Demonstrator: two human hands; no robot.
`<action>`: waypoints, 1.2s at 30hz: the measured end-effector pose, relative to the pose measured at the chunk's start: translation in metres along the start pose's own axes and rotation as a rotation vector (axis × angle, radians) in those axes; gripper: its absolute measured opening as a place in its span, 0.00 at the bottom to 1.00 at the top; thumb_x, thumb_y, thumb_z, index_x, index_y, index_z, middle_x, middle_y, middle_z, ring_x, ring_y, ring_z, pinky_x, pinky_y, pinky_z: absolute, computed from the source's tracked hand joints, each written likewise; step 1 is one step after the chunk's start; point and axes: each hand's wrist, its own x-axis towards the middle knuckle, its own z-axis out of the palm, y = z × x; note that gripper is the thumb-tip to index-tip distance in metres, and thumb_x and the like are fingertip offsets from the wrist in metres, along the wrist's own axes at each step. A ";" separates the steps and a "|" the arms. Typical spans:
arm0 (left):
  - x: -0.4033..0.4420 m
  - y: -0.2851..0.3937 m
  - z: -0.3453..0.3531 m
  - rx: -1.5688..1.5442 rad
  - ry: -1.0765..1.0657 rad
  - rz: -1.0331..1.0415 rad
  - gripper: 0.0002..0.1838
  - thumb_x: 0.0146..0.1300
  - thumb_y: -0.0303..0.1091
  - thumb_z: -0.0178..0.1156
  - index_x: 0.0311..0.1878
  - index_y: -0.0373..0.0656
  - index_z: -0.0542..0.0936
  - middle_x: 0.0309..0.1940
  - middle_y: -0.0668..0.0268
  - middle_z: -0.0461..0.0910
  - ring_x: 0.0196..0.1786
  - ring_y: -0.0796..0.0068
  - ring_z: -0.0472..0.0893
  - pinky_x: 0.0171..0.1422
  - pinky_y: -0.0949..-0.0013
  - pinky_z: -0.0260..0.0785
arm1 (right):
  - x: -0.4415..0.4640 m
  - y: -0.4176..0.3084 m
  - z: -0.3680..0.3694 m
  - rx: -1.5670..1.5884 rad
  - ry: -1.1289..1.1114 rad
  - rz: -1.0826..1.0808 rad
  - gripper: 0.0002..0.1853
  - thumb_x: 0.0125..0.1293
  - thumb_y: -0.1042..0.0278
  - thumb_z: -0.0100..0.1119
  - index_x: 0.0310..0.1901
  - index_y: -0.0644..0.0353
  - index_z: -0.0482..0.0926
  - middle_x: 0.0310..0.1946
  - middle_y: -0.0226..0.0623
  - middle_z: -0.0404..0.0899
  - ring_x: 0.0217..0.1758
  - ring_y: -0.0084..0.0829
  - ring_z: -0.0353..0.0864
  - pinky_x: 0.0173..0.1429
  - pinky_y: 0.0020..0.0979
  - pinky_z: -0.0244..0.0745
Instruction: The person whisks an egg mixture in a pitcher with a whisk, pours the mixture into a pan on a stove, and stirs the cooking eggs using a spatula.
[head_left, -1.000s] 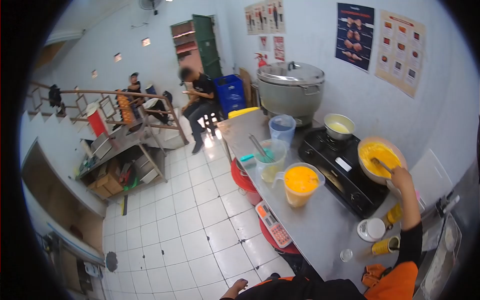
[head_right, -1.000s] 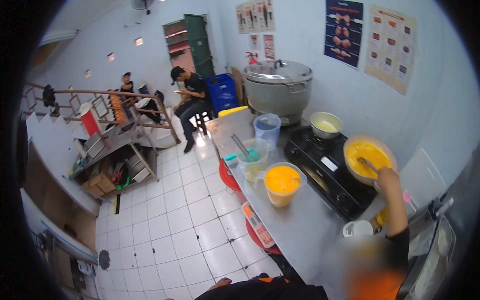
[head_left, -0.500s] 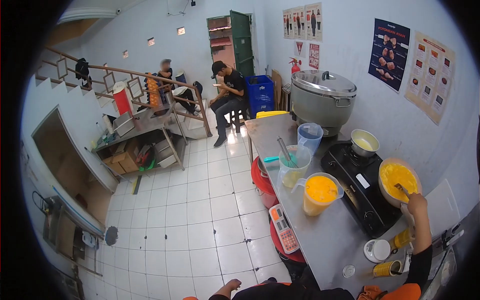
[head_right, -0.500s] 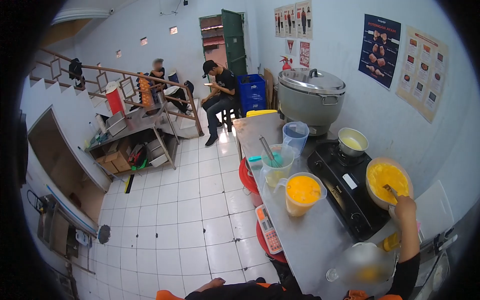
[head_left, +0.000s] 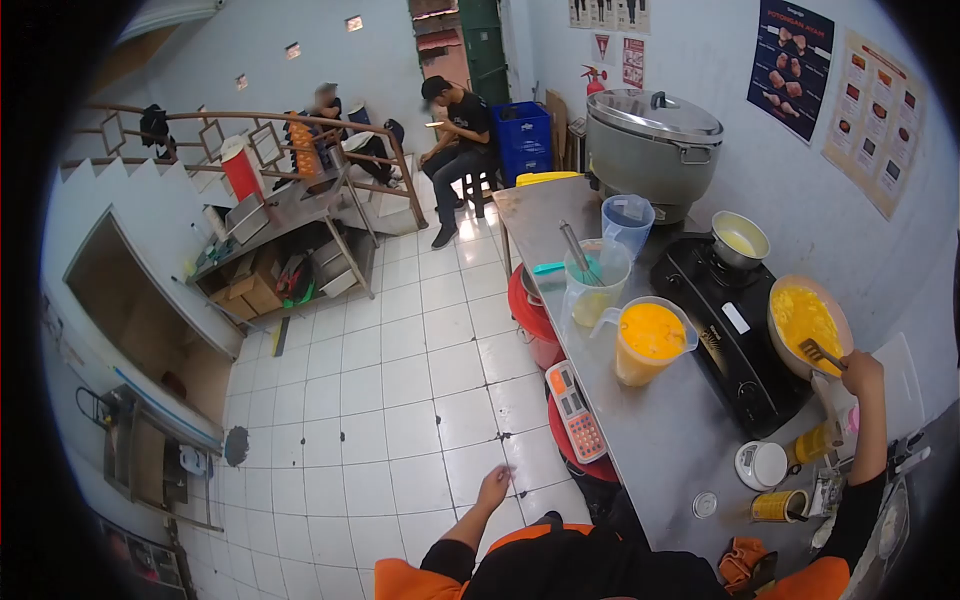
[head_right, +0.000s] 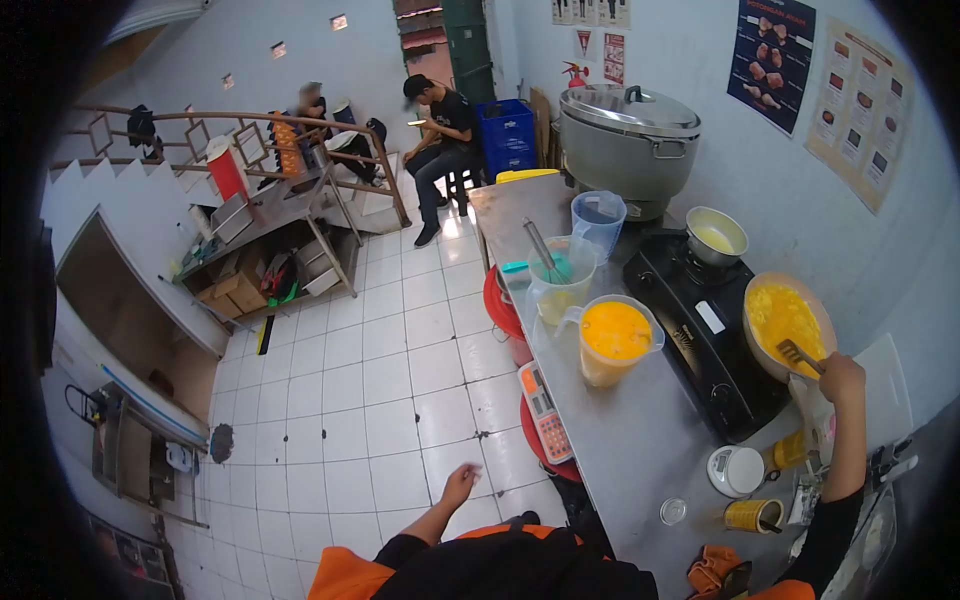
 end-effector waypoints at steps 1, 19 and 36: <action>0.020 0.019 0.011 -0.080 0.055 0.154 0.16 0.60 0.23 0.47 0.51 0.39 0.74 0.40 0.59 0.79 0.42 0.70 0.79 0.48 0.70 0.71 | 0.000 0.001 -0.003 -0.046 -0.038 0.018 0.12 0.57 0.69 0.52 0.42 0.52 0.81 0.42 0.39 0.79 0.47 0.41 0.78 0.51 0.39 0.74; -0.014 -0.014 0.060 0.330 -0.100 0.374 0.19 0.52 0.31 0.61 0.50 0.44 0.76 0.45 0.57 0.77 0.55 0.57 0.72 0.62 0.59 0.58 | 0.069 0.033 0.059 0.168 0.004 -0.060 0.16 0.54 0.70 0.48 0.42 0.55 0.82 0.35 0.48 0.82 0.37 0.43 0.82 0.44 0.40 0.76; -0.080 -0.129 -0.027 0.291 -0.226 -0.411 0.15 0.57 0.37 0.57 0.41 0.35 0.78 0.33 0.55 0.81 0.38 0.67 0.81 0.42 0.66 0.73 | -0.014 -0.032 -0.018 0.008 -0.058 0.061 0.15 0.53 0.69 0.56 0.43 0.60 0.81 0.40 0.45 0.82 0.43 0.40 0.82 0.43 0.38 0.78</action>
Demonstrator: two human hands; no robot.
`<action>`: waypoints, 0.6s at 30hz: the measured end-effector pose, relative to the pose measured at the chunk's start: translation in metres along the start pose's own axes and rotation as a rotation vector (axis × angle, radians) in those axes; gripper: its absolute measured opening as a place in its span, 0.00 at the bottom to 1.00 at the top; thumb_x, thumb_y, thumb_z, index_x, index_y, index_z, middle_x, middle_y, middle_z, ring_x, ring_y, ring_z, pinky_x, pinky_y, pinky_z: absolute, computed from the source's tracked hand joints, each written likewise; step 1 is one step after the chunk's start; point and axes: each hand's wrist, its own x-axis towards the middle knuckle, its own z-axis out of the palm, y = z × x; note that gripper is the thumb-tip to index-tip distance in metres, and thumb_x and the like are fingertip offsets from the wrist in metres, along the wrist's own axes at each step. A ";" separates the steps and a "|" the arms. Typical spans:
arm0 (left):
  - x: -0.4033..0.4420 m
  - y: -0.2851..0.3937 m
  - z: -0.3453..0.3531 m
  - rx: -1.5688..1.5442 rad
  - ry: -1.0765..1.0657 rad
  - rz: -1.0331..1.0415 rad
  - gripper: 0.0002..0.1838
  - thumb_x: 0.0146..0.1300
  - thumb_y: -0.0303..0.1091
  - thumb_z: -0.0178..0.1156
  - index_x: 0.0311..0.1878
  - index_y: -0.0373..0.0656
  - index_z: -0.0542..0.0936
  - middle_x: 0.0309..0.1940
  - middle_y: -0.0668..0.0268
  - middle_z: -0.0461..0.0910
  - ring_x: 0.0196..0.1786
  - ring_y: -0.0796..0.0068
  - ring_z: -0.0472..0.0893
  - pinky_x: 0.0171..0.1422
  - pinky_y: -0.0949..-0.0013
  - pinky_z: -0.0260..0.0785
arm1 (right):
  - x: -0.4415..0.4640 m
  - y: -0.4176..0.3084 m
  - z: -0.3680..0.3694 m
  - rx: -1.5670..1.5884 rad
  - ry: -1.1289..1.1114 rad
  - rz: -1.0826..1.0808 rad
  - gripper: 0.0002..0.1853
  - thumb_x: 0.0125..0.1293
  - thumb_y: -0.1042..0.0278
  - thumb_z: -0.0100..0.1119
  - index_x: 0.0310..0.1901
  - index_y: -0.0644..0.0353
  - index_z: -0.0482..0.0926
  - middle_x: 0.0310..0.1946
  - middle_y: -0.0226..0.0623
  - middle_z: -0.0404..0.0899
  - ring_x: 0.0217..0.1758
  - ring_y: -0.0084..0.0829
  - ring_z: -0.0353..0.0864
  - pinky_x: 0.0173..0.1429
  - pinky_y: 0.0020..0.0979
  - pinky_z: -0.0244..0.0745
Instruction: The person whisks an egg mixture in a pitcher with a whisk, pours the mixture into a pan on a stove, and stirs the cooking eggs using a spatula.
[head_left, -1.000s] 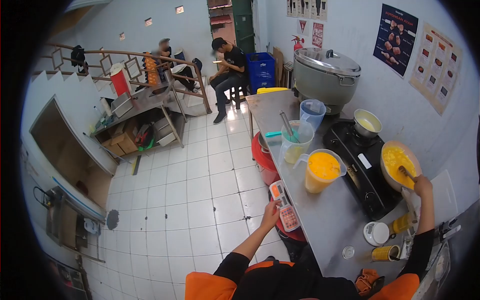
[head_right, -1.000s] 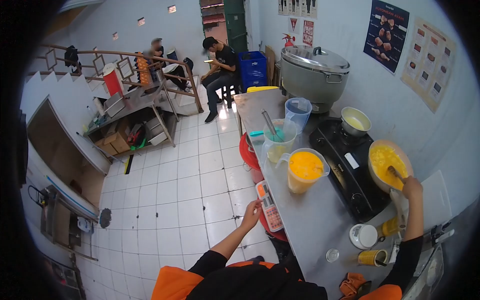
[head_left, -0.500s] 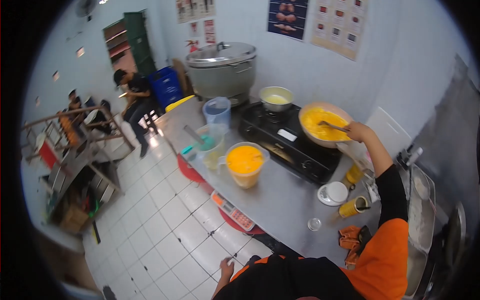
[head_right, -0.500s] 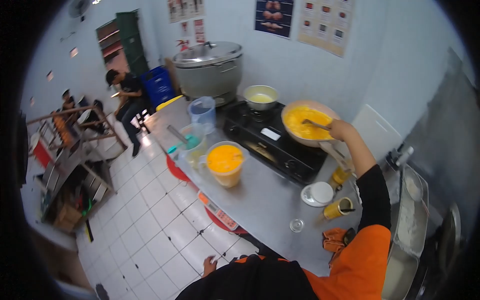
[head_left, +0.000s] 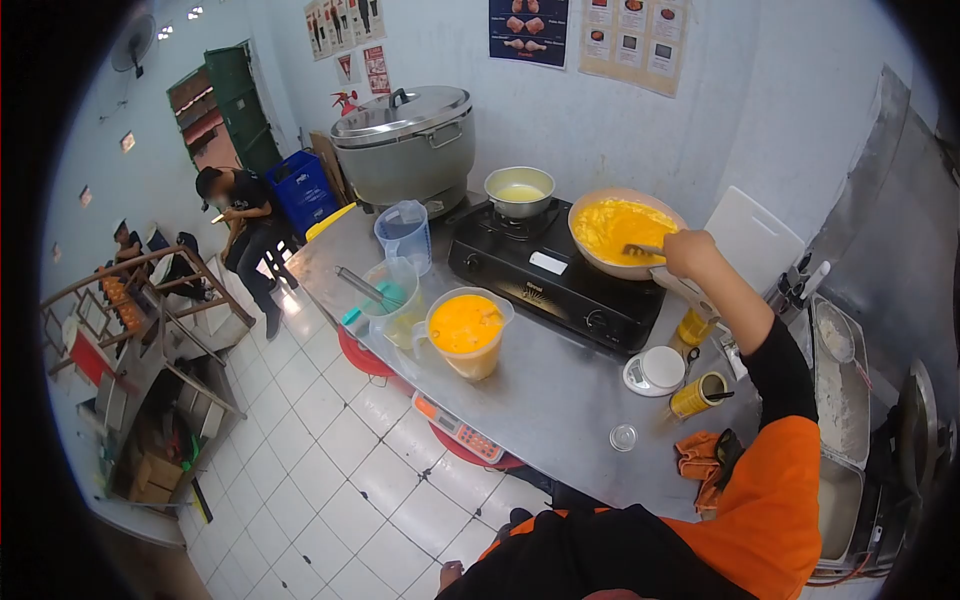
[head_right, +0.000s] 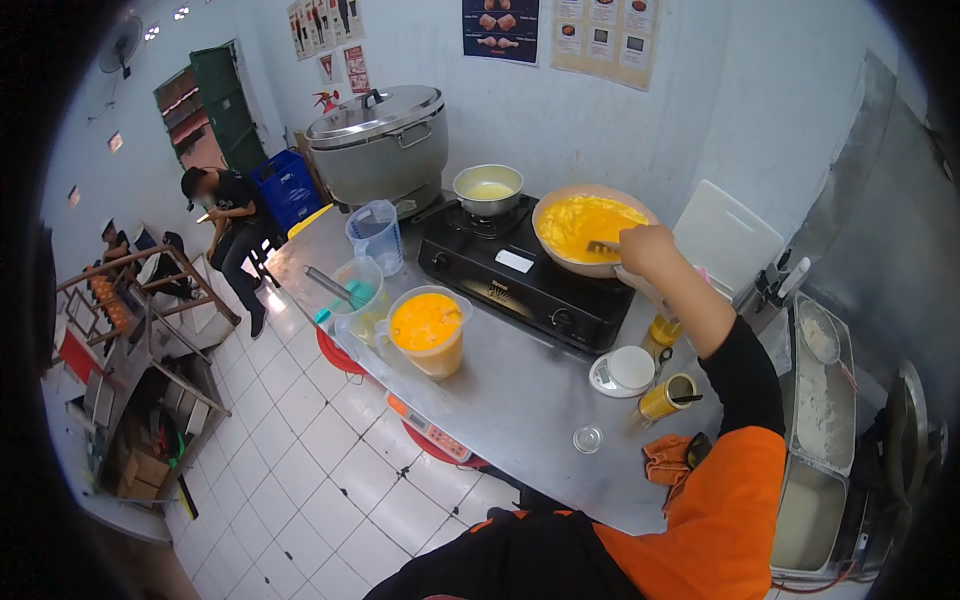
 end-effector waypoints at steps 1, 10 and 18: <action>0.000 0.001 0.003 -0.010 -0.001 0.008 0.15 0.57 0.37 0.56 0.41 0.34 0.78 0.33 0.55 0.81 0.38 0.68 0.81 0.42 0.67 0.73 | -0.009 -0.003 -0.005 -0.001 0.033 0.030 0.15 0.52 0.69 0.57 0.43 0.60 0.81 0.40 0.46 0.82 0.43 0.40 0.82 0.42 0.38 0.78; 0.014 0.015 -0.001 0.091 -0.111 0.055 0.15 0.58 0.39 0.55 0.43 0.38 0.79 0.37 0.56 0.81 0.39 0.69 0.81 0.43 0.68 0.73 | 0.007 0.009 0.021 0.080 0.079 -0.021 0.13 0.54 0.68 0.55 0.41 0.58 0.81 0.39 0.43 0.82 0.42 0.39 0.83 0.42 0.38 0.78; 0.015 0.017 0.000 0.066 -0.053 -0.011 0.16 0.60 0.39 0.55 0.46 0.39 0.76 0.37 0.54 0.80 0.36 0.66 0.81 0.39 0.65 0.74 | 0.031 0.017 0.041 0.099 0.090 -0.024 0.13 0.55 0.68 0.54 0.41 0.58 0.81 0.38 0.42 0.83 0.42 0.39 0.83 0.42 0.38 0.78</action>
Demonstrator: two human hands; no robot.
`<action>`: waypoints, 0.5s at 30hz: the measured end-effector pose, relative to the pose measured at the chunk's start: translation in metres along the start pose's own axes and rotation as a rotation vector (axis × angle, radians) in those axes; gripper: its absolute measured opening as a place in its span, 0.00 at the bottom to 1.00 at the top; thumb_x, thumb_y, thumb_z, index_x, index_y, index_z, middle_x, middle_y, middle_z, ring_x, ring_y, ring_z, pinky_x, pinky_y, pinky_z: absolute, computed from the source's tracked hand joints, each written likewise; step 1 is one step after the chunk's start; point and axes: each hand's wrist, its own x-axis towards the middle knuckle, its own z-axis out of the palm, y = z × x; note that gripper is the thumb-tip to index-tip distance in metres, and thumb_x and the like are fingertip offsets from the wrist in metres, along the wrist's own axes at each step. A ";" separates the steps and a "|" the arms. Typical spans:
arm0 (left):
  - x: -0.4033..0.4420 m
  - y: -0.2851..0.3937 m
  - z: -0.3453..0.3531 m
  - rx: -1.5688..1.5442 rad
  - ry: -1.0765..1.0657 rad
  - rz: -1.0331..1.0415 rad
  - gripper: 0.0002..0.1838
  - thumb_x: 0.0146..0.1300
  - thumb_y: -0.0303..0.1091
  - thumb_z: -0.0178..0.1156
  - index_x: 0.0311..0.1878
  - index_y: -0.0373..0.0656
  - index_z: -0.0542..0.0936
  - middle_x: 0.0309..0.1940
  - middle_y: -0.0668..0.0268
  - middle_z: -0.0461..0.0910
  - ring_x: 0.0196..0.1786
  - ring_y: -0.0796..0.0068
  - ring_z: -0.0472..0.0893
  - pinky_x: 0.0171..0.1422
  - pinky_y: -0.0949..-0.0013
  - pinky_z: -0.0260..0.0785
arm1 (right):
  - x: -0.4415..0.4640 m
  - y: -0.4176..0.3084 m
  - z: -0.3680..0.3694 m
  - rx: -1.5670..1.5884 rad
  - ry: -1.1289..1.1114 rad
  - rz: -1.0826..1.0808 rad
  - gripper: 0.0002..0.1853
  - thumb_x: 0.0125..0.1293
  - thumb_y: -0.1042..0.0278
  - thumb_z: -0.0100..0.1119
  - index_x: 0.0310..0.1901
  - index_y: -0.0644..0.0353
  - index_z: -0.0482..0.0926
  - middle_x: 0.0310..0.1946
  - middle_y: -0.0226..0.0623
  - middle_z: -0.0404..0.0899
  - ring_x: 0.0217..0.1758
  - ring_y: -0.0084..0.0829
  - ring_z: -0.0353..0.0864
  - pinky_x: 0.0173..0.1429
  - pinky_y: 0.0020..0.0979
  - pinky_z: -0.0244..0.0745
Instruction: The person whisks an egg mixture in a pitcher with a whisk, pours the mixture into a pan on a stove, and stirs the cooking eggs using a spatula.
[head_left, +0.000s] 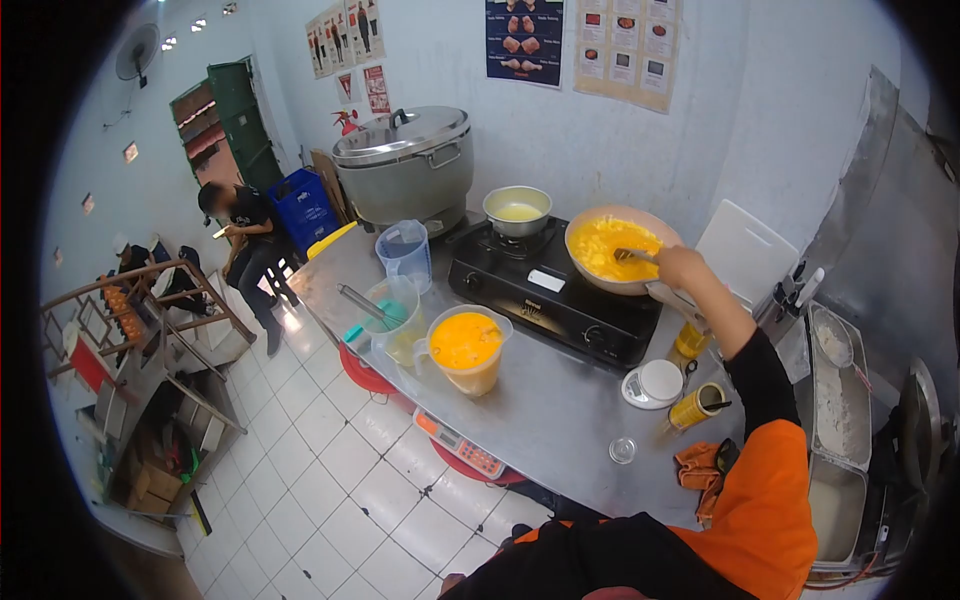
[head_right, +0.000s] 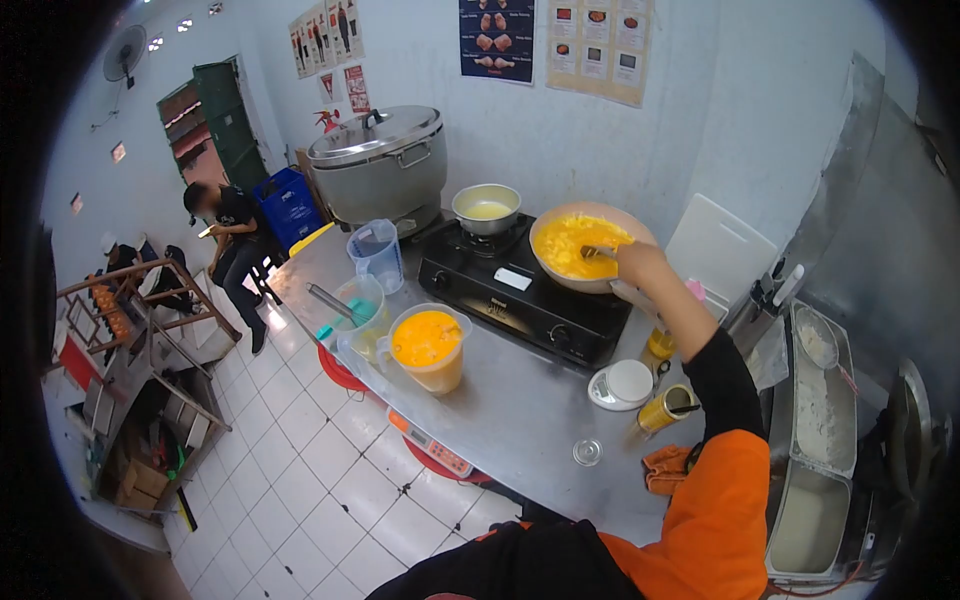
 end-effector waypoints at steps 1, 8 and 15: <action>0.001 0.001 0.000 -0.015 0.001 -0.007 0.16 0.60 0.39 0.55 0.47 0.39 0.76 0.37 0.54 0.80 0.35 0.65 0.81 0.39 0.65 0.74 | -0.001 -0.003 0.007 0.013 0.031 -0.030 0.13 0.55 0.69 0.54 0.41 0.57 0.81 0.38 0.41 0.82 0.42 0.39 0.83 0.42 0.38 0.78; 0.004 0.011 -0.002 -0.204 0.001 -0.021 0.18 0.61 0.40 0.56 0.49 0.38 0.74 0.35 0.52 0.79 0.31 0.62 0.81 0.36 0.62 0.76 | -0.019 -0.004 -0.012 -0.020 0.001 0.087 0.13 0.56 0.68 0.52 0.42 0.58 0.81 0.38 0.43 0.82 0.42 0.40 0.83 0.44 0.39 0.77; 0.012 0.090 -0.006 -0.704 0.024 -0.047 0.20 0.64 0.41 0.48 0.56 0.43 0.69 0.44 0.59 0.79 0.42 0.63 0.80 0.39 0.65 0.70 | -0.021 -0.002 -0.004 0.018 0.015 0.053 0.14 0.54 0.69 0.54 0.42 0.55 0.82 0.38 0.44 0.82 0.41 0.40 0.83 0.42 0.38 0.78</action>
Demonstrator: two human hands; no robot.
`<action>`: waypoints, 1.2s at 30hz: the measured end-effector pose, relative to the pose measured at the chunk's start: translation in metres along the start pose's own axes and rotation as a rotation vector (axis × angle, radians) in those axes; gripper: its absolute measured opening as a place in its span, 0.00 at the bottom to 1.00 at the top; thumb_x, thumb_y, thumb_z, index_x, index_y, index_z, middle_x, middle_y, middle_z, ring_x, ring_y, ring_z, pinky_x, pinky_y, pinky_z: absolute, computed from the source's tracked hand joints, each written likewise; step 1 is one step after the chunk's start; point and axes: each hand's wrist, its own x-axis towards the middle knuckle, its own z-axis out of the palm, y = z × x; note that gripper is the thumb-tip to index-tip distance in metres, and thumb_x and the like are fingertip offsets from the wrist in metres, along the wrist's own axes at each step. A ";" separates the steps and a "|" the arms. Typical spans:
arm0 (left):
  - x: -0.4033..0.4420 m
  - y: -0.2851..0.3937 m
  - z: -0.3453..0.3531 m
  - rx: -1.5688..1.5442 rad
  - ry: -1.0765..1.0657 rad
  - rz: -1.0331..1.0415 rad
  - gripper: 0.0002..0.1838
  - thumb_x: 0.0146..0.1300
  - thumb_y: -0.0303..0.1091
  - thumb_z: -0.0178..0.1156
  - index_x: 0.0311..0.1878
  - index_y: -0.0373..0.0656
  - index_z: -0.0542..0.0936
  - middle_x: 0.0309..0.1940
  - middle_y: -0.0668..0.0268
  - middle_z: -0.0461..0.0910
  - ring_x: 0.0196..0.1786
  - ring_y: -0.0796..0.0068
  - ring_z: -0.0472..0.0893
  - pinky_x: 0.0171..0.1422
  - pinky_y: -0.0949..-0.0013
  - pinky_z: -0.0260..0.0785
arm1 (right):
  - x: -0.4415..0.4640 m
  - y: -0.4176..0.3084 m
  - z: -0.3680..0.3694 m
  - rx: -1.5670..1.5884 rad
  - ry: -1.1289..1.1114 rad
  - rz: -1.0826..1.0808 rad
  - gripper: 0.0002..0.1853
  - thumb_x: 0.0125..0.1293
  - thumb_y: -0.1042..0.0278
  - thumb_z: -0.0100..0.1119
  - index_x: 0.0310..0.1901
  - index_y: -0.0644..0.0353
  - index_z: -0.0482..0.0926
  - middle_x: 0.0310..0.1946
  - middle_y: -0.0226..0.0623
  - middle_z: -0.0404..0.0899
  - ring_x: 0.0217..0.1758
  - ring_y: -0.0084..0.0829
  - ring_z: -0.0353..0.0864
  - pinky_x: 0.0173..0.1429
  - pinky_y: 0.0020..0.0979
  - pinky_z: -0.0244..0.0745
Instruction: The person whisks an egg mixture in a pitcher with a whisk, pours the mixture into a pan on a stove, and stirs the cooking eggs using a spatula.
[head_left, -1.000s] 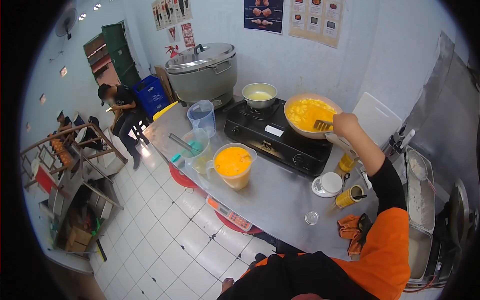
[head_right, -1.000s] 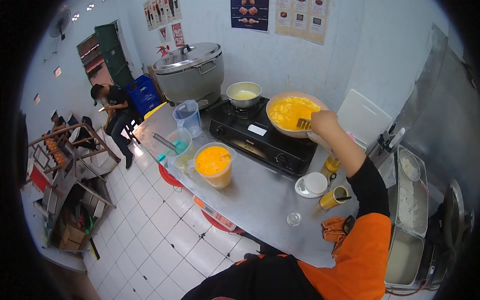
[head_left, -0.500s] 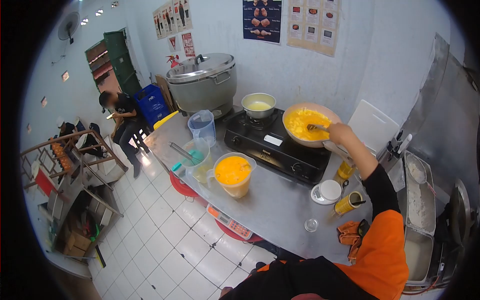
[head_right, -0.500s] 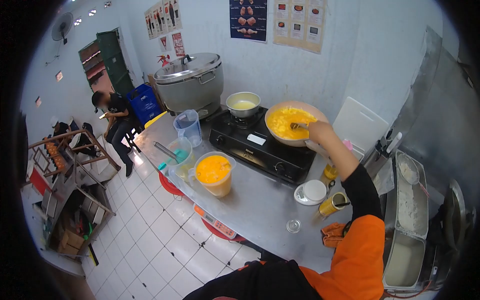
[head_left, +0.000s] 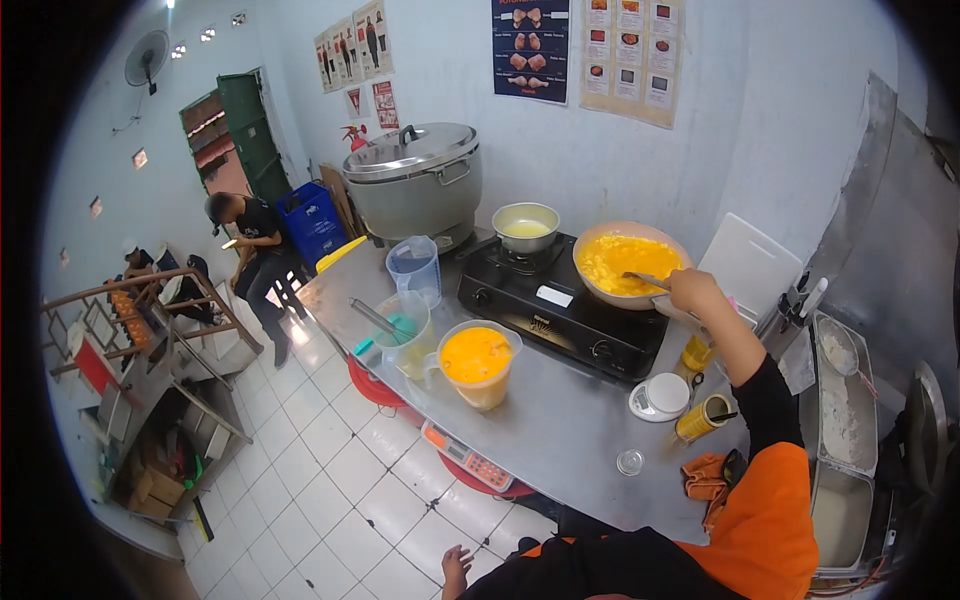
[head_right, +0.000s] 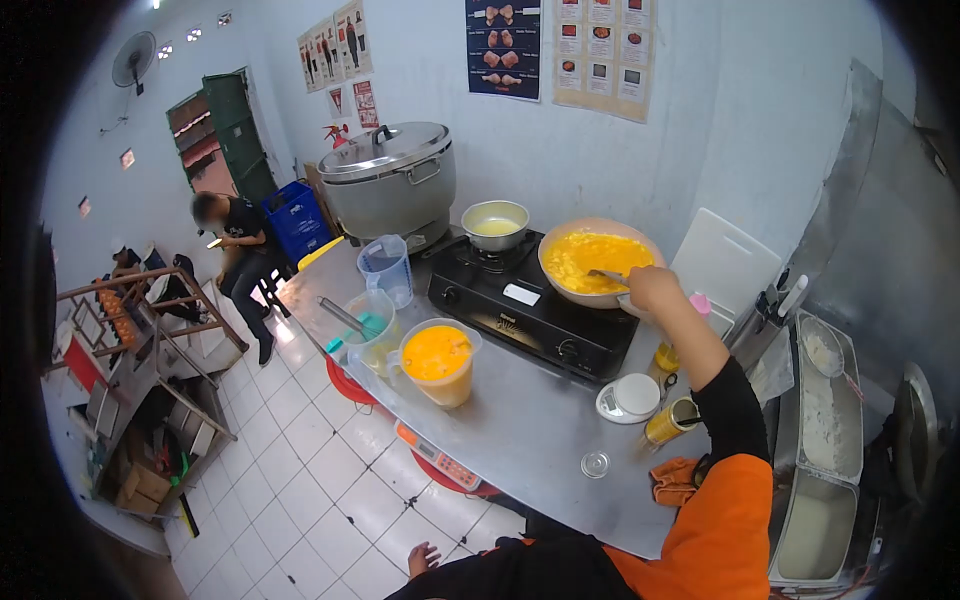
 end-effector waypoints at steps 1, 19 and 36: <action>-0.002 0.004 0.002 -0.048 0.001 0.013 0.20 0.64 0.42 0.48 0.56 0.43 0.69 0.45 0.58 0.79 0.43 0.63 0.80 0.40 0.64 0.70 | -0.005 0.001 -0.007 -0.015 -0.036 0.027 0.14 0.54 0.69 0.54 0.43 0.55 0.82 0.38 0.43 0.82 0.41 0.41 0.83 0.43 0.38 0.78; -0.017 0.002 -0.006 0.368 0.121 0.365 0.27 0.63 0.47 0.43 0.61 0.41 0.63 0.58 0.59 0.64 0.60 0.60 0.61 0.61 0.56 0.56 | -0.001 0.063 -0.031 0.212 0.085 0.181 0.12 0.56 0.68 0.53 0.38 0.62 0.82 0.39 0.48 0.81 0.44 0.42 0.82 0.46 0.40 0.77; 0.035 0.222 0.258 0.544 0.794 0.561 0.37 0.62 0.51 0.53 0.68 0.43 0.53 0.62 0.47 0.60 0.62 0.45 0.63 0.64 0.48 0.58 | 0.120 0.107 0.089 0.467 0.034 0.214 0.15 0.58 0.66 0.50 0.44 0.64 0.79 0.41 0.50 0.81 0.44 0.45 0.81 0.48 0.42 0.76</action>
